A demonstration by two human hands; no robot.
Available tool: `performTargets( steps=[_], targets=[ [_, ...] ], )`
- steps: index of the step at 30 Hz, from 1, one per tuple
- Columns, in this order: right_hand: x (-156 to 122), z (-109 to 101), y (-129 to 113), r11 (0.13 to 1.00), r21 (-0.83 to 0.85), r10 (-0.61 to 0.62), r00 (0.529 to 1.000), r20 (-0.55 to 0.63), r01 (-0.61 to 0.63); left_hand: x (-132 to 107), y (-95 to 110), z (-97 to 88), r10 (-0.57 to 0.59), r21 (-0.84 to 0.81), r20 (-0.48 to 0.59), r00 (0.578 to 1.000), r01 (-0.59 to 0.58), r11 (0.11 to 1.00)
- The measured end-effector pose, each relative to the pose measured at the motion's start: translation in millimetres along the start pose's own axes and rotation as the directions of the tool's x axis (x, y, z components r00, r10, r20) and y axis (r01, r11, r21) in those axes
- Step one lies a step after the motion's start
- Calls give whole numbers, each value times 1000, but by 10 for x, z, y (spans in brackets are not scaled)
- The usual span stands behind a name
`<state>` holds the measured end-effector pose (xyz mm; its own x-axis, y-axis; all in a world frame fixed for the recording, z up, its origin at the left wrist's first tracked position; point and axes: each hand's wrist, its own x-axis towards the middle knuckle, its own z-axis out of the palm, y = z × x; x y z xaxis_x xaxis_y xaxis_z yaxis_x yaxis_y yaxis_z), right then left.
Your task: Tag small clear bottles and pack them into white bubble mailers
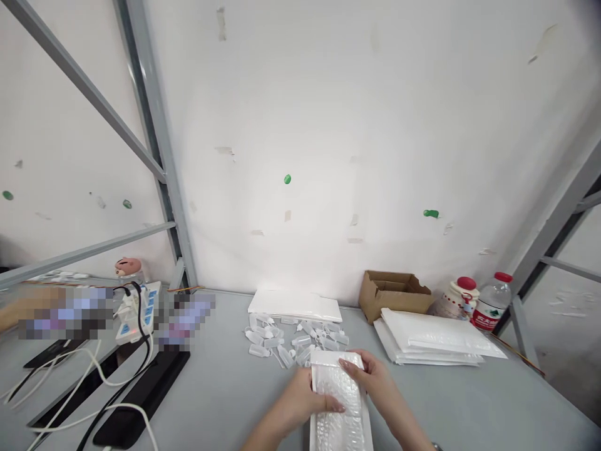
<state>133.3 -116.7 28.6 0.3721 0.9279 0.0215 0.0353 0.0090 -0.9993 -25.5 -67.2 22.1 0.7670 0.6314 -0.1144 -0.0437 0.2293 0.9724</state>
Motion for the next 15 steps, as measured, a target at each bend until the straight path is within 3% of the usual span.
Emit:
performTargets(
  steps=[4, 8, 12, 15],
  targets=[
    [-113, -150, -103, 989, -71, 135, 988, 76, -130, -7, 105, 57, -19, 140, 8, 1000, 18, 990],
    [-255, -356, -242, 973, -168, 163, 986, 23, -157, 106, 329, 186, -29, 250, 228, 973, -30, 968],
    [-381, -479, -411, 966, -208, 145, 988, -45, -151, 178, 508, 453, 30, 124, 284, 958, -68, 990],
    [-450, -531, -464, 971, -199, 111, 987, -120, -133, 199, 521, 622, 45, 37, 295, 954, -59, 998]
  ],
)
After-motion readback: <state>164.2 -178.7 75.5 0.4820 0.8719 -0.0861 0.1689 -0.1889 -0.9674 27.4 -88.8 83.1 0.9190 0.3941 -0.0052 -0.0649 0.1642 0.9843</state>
